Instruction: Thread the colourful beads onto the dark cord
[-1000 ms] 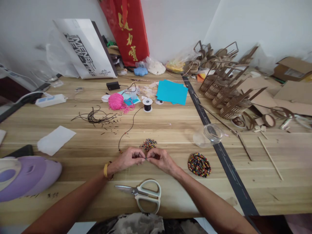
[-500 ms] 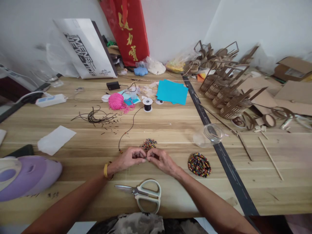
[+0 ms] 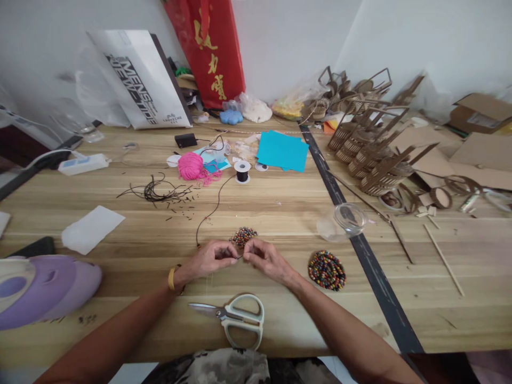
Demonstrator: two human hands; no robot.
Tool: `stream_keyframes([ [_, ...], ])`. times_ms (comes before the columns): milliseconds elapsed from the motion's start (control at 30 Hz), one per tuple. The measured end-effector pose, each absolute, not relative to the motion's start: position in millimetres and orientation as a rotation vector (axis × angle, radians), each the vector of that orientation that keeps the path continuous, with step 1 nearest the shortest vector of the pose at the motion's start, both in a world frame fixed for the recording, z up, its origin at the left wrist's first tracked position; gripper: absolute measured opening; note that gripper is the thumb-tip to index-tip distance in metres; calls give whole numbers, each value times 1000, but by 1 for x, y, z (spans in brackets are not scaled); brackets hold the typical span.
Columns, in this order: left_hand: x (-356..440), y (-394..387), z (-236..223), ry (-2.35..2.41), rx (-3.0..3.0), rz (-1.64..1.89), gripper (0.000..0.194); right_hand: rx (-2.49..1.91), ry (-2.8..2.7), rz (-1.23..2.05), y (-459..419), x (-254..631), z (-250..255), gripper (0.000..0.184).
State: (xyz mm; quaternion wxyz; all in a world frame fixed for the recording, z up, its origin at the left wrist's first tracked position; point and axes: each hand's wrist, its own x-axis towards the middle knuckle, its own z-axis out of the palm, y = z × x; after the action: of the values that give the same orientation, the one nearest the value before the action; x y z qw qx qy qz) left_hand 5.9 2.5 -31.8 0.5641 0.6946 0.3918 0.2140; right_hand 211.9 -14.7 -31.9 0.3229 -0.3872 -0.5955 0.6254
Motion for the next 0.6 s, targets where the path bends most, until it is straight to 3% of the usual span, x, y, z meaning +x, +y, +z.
stream_keyframes([
  [167,5,1,-29,961,1674,506,11,-1022,-1567,1653,-14,213,-35,38],
  [333,6,1,-21,1034,1839,536,21,-995,-1571,1666,-14,214,-36,36],
  [600,13,-4,-12,976,1792,654,9,-973,-1569,1679,-14,215,-33,37],
])
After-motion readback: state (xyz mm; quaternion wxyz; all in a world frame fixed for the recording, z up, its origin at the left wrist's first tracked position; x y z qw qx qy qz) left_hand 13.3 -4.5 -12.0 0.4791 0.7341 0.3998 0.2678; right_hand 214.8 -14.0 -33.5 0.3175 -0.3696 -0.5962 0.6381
